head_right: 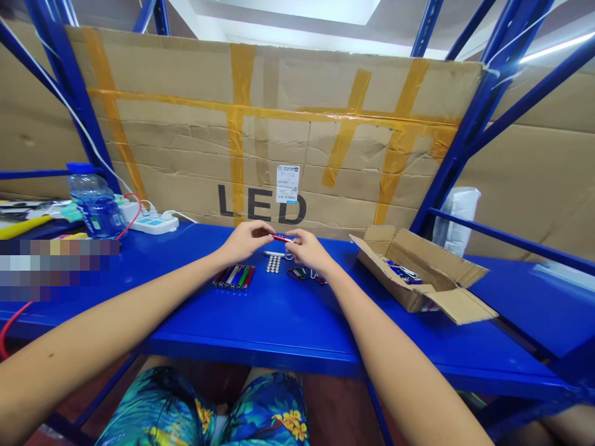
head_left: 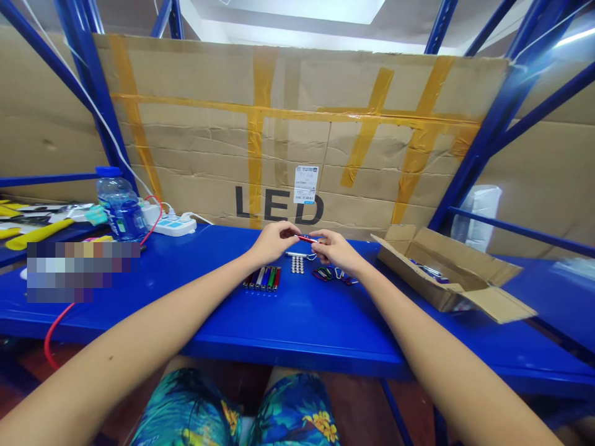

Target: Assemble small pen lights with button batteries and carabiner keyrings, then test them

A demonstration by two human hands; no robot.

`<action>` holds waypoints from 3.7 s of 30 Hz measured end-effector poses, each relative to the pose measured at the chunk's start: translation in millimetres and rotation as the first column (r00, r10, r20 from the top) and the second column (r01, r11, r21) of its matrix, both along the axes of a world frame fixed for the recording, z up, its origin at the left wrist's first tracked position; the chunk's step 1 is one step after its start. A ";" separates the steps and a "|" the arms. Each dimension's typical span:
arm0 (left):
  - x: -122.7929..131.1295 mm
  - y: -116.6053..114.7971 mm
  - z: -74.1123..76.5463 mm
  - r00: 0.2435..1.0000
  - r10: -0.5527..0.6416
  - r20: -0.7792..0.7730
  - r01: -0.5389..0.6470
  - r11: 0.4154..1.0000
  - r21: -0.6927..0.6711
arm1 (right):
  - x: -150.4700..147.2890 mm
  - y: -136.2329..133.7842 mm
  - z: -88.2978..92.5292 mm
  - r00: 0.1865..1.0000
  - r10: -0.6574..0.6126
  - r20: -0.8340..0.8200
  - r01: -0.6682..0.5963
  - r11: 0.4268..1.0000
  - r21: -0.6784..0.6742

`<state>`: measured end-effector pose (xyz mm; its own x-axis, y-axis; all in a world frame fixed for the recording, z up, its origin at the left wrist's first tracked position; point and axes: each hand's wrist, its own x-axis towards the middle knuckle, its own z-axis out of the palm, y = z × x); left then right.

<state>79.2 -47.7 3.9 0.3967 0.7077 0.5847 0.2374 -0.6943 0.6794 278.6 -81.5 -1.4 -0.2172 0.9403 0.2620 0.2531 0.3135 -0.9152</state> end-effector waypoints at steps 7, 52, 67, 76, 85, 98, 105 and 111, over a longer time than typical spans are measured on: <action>-2.3 18.6 -2.7 0.990 0.111 -0.083 -0.107 0.993 0.044 | 13.5 24.1 -7.8 0.969 -0.206 0.134 0.178 0.964 0.196; -3.0 48.4 -21.8 0.937 0.015 -0.349 -0.058 0.992 -0.114 | 17.7 30.1 -9.7 0.669 -0.258 0.697 0.034 0.948 0.317; -2.0 44.1 -18.4 0.904 -0.006 -0.428 -0.061 0.988 -0.142 | 16.0 27.8 -9.8 0.690 -0.213 0.692 0.024 0.962 0.273; -3.2 46.4 -19.6 0.912 -0.025 -0.409 -0.039 0.988 -0.149 | 23.4 33.2 -12.1 0.763 -0.208 0.613 0.067 0.967 0.244; -9.7 42.8 -11.2 0.903 0.071 -0.423 -0.118 0.989 -0.084 | 24.9 33.9 -14.3 0.770 -0.158 0.618 0.044 0.980 0.195; -4.2 37.2 -13.3 0.864 -0.043 -0.501 0.009 0.997 -0.071 | 23.8 37.4 -18.2 0.751 -0.154 0.642 0.032 0.980 0.198; -3.3 36.2 -13.3 0.864 -0.034 -0.502 -0.007 0.997 -0.080 | 23.2 33.5 -13.8 0.724 -0.144 0.675 0.043 0.986 0.164; -2.8 34.6 -12.5 0.868 -0.021 -0.497 -0.016 0.997 -0.071 | 21.4 30.3 -10.5 0.718 -0.137 0.682 0.041 0.987 0.155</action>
<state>76.4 -13.1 -8.6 0.6231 0.7381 0.2586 0.5549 -0.6502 0.5189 300.0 -51.1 -12.0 -0.2992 0.9362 0.1846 0.8306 0.3508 -0.4324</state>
